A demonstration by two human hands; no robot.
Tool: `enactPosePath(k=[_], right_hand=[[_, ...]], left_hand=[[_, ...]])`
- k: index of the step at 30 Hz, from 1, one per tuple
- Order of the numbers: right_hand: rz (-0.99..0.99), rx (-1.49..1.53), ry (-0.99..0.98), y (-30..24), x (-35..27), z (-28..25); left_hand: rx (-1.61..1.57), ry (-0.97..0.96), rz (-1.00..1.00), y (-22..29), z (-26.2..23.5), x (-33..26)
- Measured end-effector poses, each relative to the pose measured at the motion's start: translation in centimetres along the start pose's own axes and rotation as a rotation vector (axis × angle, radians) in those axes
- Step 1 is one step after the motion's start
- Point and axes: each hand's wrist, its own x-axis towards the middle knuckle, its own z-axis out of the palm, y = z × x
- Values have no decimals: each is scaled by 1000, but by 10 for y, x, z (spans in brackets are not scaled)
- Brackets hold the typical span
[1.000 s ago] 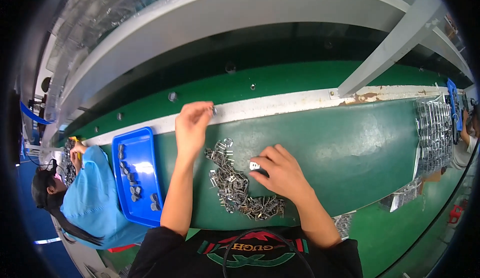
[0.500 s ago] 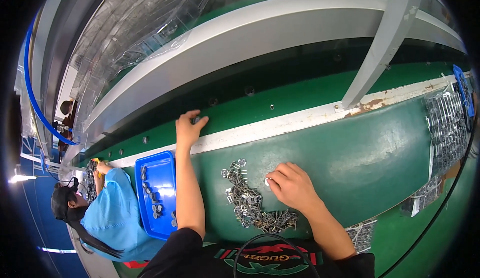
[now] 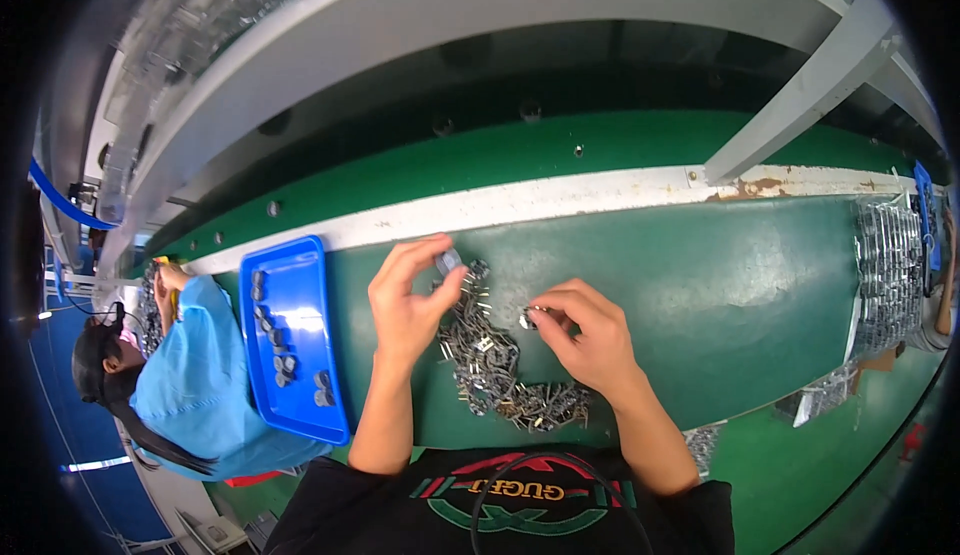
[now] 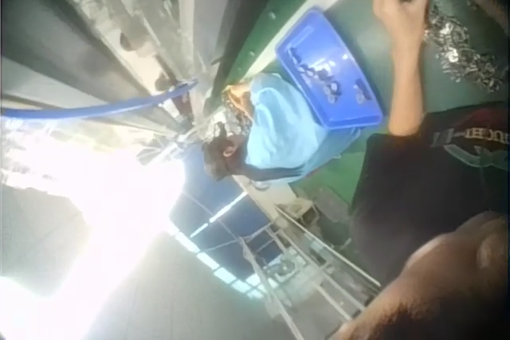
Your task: The person assembles small mechanical components by hand, placing metal clips onto plastic bases on a conveyor belt, taking the components from a blue tray.
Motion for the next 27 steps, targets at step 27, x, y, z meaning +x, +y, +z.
enactPosePath(k=[27], right_hand=[[-287, -249, 89, -13, -3, 12]], left_hand=[[-566, -295, -319, 39, 22, -49]])
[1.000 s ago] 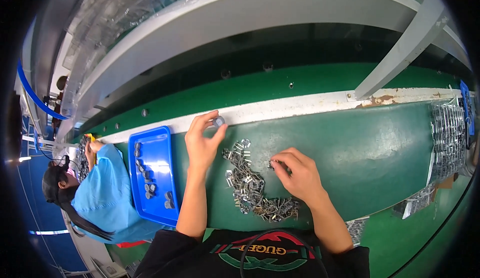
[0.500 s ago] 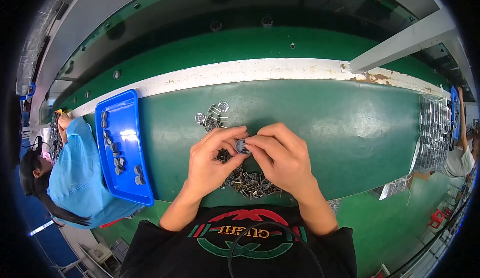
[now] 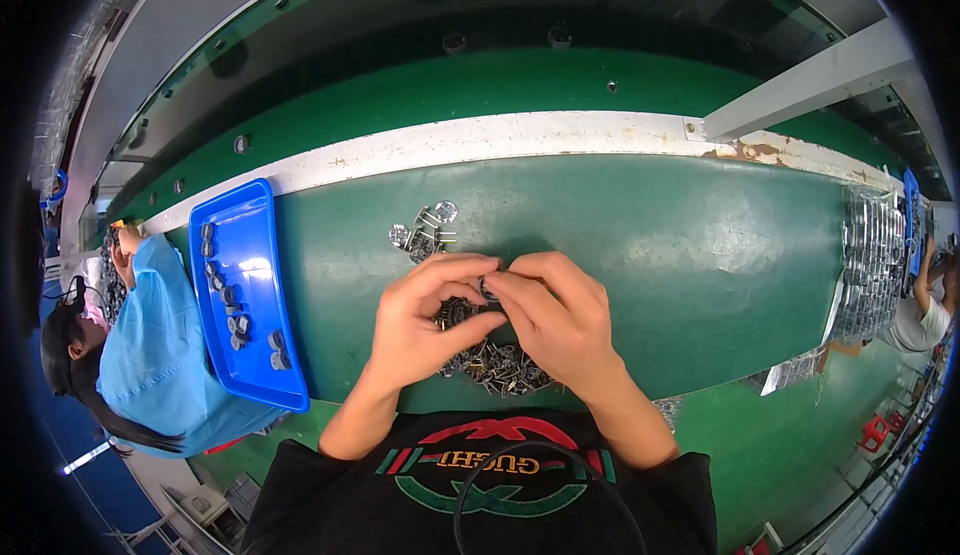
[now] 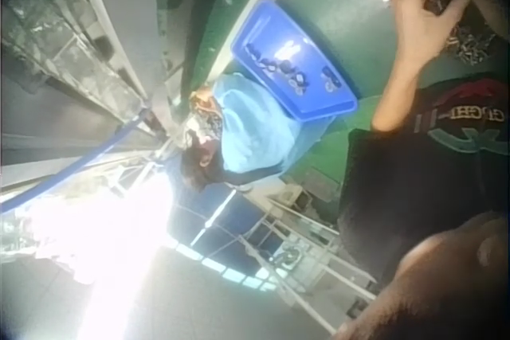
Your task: The person assembles small mechanical components by hand, placing metal clips onto plastic bases on a conveyor belt, taking the components from a blue tray.
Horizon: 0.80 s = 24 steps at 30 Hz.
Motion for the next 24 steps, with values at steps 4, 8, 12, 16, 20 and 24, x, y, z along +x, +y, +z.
enactPosePath(k=[4, 8, 12, 16, 20, 24], right_hand=[[34, 94, -125, 1, 7, -7], [198, 183, -249, 11, 5, -8], [103, 81, -396, 23, -4, 0], [55, 63, -393, 19, -5, 6], [106, 121, -358, 19, -9, 6], [39, 32, -342, 16, -9, 3]], left_hand=[[-234, 66, -266, -7, -5, 2], [-37, 155, -245, -14, -26, 41], [294, 339, -154, -31, -64, 100], [276, 461, -31, -49, -94, 146], [351, 523, -9, -67, -118, 175], [534, 488, -26, -70, -131, 186]])
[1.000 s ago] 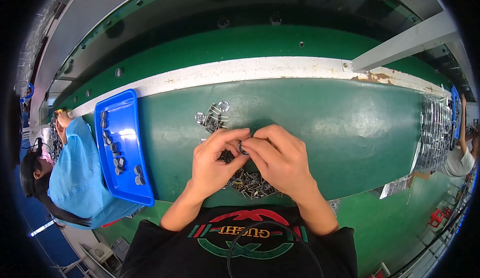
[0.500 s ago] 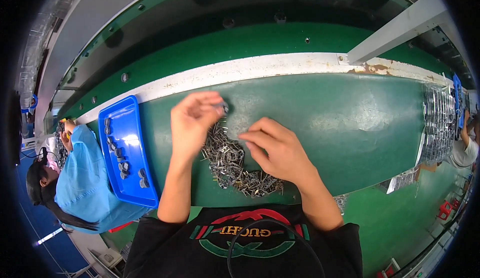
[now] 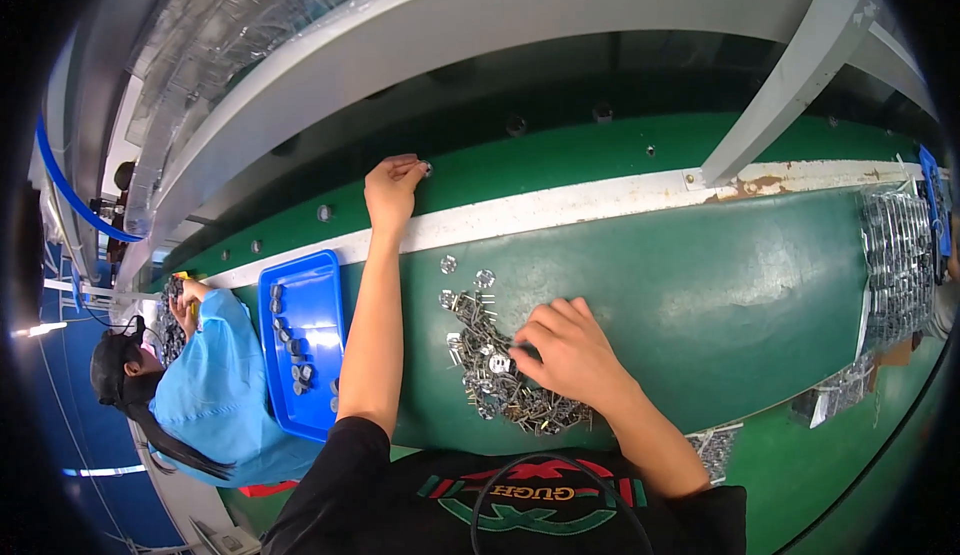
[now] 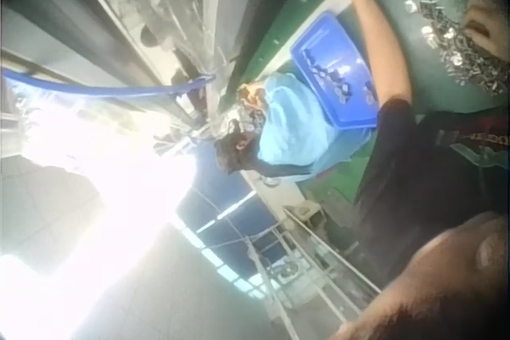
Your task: The person assembles small mechanical components by hand, placing metal clips onto plastic bases on a conveyor belt, taking the components from a blue tray.
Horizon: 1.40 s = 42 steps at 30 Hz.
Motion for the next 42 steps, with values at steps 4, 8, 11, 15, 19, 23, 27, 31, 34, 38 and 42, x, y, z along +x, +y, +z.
enactPosePath(k=[4, 8, 11, 15, 19, 23, 27, 31, 34, 38, 42], right_hand=[[-38, -44, -9, 4, -1, -1], [40, -23, 118, 0, 7, 8], [185, -126, 36, -2, 21, 11], [189, -157, -67, 3, 54, 16], [-46, -177, -49, 20, 65, 28], [7, -138, -15, 22, 53, 12], [79, -135, 37, 29, 33, -6], [81, -65, 150, 33, 25, -13], [96, -1, 152, 34, 22, -15], [117, 139, 195, 30, 21, -13], [185, 270, 222, 15, 21, -18]], left_hand=[[268, 66, 83, 12, -18, -3], [707, 314, 170, -43, -66, 0], [816, 256, 90, -58, -75, -6], [703, 168, 65, -58, -65, -8], [662, 310, 63, -65, -68, -1], [768, 138, 54, -62, -75, -3], [709, 287, 87, -40, -67, -30], [742, 158, 76, -44, -79, -27], [579, 142, 77, -18, -71, -32], [76, 7, 121, 47, -54, -80], [-244, -259, 253, 74, -32, -135]])
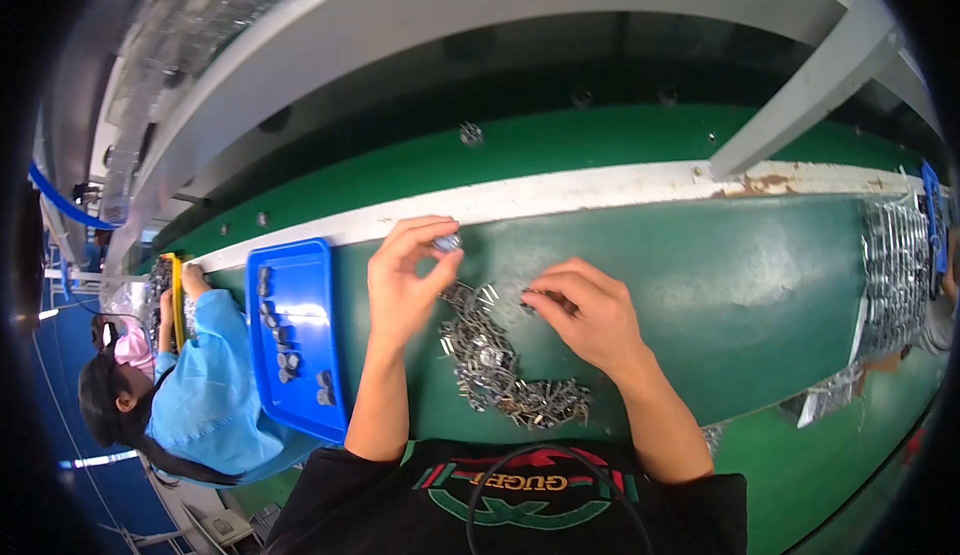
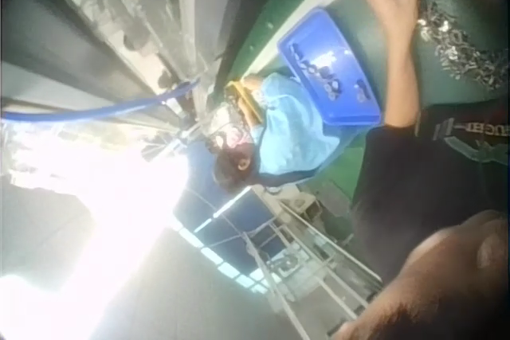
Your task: The person assembles small mechanical components by hand, placing metal clips onto plastic bases on a conveyor belt, taking the components from a blue tray.
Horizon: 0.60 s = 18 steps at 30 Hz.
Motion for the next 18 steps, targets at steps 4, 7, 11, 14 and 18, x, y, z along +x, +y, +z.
enactPosePath(k=[4, 7, 11, 14, 18], right_hand=[[-122, 10, 77, -3, 7, 1], [-190, -28, 84, -5, 7, 2], [-215, -21, 52, -8, 3, 5], [-216, -7, 49, -8, 3, 2], [-253, -41, 27, -10, 4, -3]], left_hand=[[-314, -141, -165, 7, 23, -21], [-509, -284, -238, 7, 30, -28], [-552, -322, -254, 5, 40, -37], [-541, -342, -343, 4, 41, -42], [-436, -396, -233, 12, 36, -38]])
